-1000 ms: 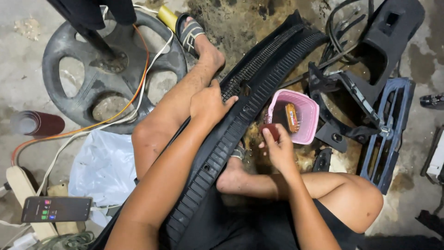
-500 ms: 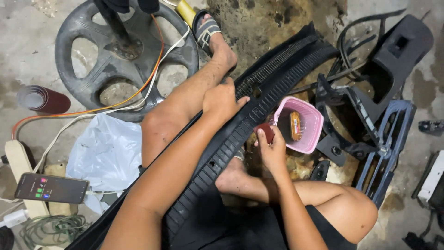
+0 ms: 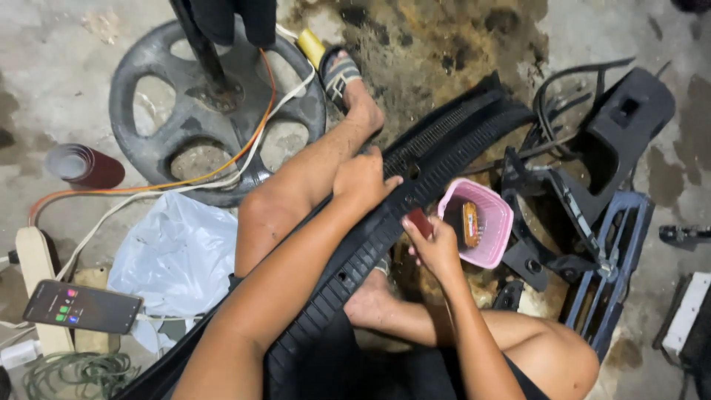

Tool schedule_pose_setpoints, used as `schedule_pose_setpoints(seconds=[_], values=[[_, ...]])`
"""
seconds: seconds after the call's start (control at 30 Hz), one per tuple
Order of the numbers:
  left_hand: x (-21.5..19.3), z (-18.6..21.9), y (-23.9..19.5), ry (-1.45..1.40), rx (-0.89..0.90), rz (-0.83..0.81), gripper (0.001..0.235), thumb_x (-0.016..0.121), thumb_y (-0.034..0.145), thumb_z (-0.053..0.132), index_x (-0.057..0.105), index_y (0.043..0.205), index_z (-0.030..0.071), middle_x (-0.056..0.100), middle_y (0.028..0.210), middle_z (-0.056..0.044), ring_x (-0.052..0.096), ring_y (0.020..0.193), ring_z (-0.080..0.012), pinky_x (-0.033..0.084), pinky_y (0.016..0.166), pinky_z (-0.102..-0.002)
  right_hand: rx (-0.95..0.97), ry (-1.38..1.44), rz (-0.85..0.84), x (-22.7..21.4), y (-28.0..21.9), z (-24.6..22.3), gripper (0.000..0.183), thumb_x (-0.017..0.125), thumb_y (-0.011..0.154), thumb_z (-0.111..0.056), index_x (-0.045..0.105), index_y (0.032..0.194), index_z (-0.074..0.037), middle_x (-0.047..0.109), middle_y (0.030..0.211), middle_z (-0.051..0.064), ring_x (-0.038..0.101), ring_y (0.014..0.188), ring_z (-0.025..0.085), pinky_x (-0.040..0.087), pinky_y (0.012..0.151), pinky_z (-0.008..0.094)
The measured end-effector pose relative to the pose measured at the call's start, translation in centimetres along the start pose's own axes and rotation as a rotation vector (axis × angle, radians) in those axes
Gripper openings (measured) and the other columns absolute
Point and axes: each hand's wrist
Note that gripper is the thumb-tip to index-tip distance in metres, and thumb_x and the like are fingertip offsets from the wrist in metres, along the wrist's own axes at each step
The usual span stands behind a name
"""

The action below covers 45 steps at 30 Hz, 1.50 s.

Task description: The person sits on the floor and sands a long black plastic car part using a sanding block. They hold the part steady with one hand while moving the sanding block back and forth along its surface.

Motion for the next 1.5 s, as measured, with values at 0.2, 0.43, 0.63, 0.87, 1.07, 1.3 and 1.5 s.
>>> schedule_pose_setpoints(seconds=[0.2,0.43,0.63,0.87,1.07,1.3,1.5], values=[[0.4,-0.5,0.4,-0.003,0.005,-0.024,0.069,0.074,0.083,0.056,0.055,0.118,-0.001,0.075,0.091,-0.019,0.076,0.089,-0.0371,0.061,0.078,-0.054,-0.037,0.082,0.016,2.5,3.7,1.2,0.029,0.080,0.088,-0.024,0.065,0.088,0.000,0.061,0.051,0.018,0.060,0.038,0.020,0.047,0.031,0.027],[-0.4,0.6,-0.7,-0.012,0.017,-0.042,0.068,0.074,0.083,0.055,0.055,0.119,0.000,0.075,0.093,-0.020,0.076,0.092,-0.0387,0.061,0.078,-0.053,-0.030,0.054,0.047,1.6,4.0,3.3,0.024,0.080,0.086,-0.021,0.068,0.088,0.000,0.062,0.050,0.018,0.059,0.036,0.020,0.046,0.030,0.029],[-0.1,0.1,0.1,-0.019,0.002,-0.005,0.069,0.075,0.082,0.056,0.057,0.118,-0.001,0.075,0.095,-0.020,0.076,0.093,-0.0385,0.060,0.079,-0.053,0.005,0.087,0.034,0.8,0.8,0.3,0.024,0.080,0.087,-0.022,0.068,0.088,-0.001,0.058,0.045,0.018,0.053,0.028,0.022,0.043,0.026,0.031],[1.2,-0.5,0.1,-0.016,0.006,-0.005,0.069,0.075,0.082,0.055,0.055,0.116,-0.002,0.075,0.092,-0.020,0.076,0.089,-0.0372,0.061,0.076,-0.051,-0.004,0.196,0.036,2.0,1.9,1.1,0.024,0.082,0.086,-0.019,0.068,0.090,0.001,0.061,0.052,0.019,0.061,0.038,0.022,0.048,0.028,0.030],[0.1,0.4,-0.4,-0.037,0.000,-0.019,0.070,0.076,0.081,0.054,0.055,0.117,-0.003,0.075,0.092,-0.021,0.076,0.088,-0.0361,0.062,0.075,-0.052,-0.038,0.145,0.066,1.6,3.8,3.6,0.026,0.084,0.085,-0.019,0.066,0.088,0.000,0.060,0.055,0.015,0.061,0.042,0.019,0.051,0.034,0.029],[-0.2,0.7,-0.3,-0.060,-0.001,0.001,0.068,0.078,0.081,0.051,0.056,0.115,-0.004,0.075,0.089,-0.020,0.077,0.087,-0.0349,0.062,0.075,-0.052,-0.155,0.098,0.197,1.4,2.7,4.3,0.030,0.087,0.085,-0.024,0.063,0.077,-0.007,0.051,0.055,0.004,0.050,0.045,0.012,0.043,0.040,0.023],[0.3,-0.1,0.4,-0.088,-0.050,-0.026,0.072,0.079,0.081,0.053,0.056,0.120,-0.003,0.076,0.100,-0.020,0.076,0.097,-0.0358,0.061,0.082,-0.051,-0.262,-0.091,0.152,1.0,5.3,5.2,0.035,0.090,0.081,-0.032,0.063,0.070,-0.013,0.056,0.052,0.006,0.054,0.047,0.015,0.041,0.048,0.028]])
Point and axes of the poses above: each hand's wrist, its own y-axis towards the middle knuckle, its own x-axis out of the palm, z = x × y
